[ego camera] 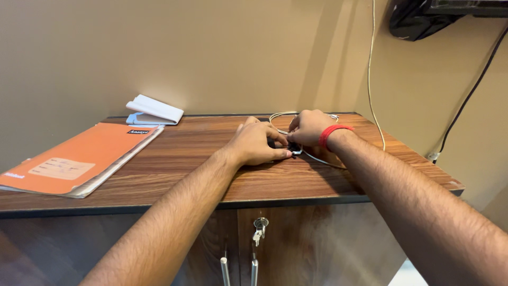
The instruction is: The person opens a wooden cabinet and removes various items, including books, notebooks, and folded clothes, placing them on the floor. They also handle a belt and a small pouch, moving them to the top of the cabinet.
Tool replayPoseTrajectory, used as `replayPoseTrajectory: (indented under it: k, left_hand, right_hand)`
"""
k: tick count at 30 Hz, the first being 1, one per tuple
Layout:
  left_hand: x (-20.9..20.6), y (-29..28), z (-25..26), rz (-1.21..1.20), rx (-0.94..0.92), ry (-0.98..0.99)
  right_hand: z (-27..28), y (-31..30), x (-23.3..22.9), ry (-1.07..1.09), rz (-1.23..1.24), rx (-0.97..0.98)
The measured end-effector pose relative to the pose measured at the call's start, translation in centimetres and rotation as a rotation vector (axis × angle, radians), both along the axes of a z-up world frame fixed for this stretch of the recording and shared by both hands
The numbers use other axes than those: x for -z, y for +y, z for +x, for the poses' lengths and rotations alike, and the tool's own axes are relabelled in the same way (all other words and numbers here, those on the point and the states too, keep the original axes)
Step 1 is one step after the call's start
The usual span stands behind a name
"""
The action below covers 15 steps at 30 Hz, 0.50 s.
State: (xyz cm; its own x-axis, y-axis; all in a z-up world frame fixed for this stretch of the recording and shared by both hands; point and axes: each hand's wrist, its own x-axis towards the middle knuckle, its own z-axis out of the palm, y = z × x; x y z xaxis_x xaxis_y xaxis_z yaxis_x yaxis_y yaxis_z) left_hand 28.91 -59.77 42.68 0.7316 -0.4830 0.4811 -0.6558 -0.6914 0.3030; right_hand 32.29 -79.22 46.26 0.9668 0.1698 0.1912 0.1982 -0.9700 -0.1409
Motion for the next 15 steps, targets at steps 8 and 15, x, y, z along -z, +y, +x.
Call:
replayPoseTrajectory:
  k: [8,15]
  left_hand:
    - [0.4,-0.1,0.2,-0.008,-0.027,-0.056]
    - [0.2,0.4,0.6,0.036,-0.215,-0.075]
  right_hand:
    - [-0.7,0.1,-0.7,-0.039,-0.172,-0.062]
    - [-0.2,-3.1,-0.1,-0.177,-0.094,-0.103]
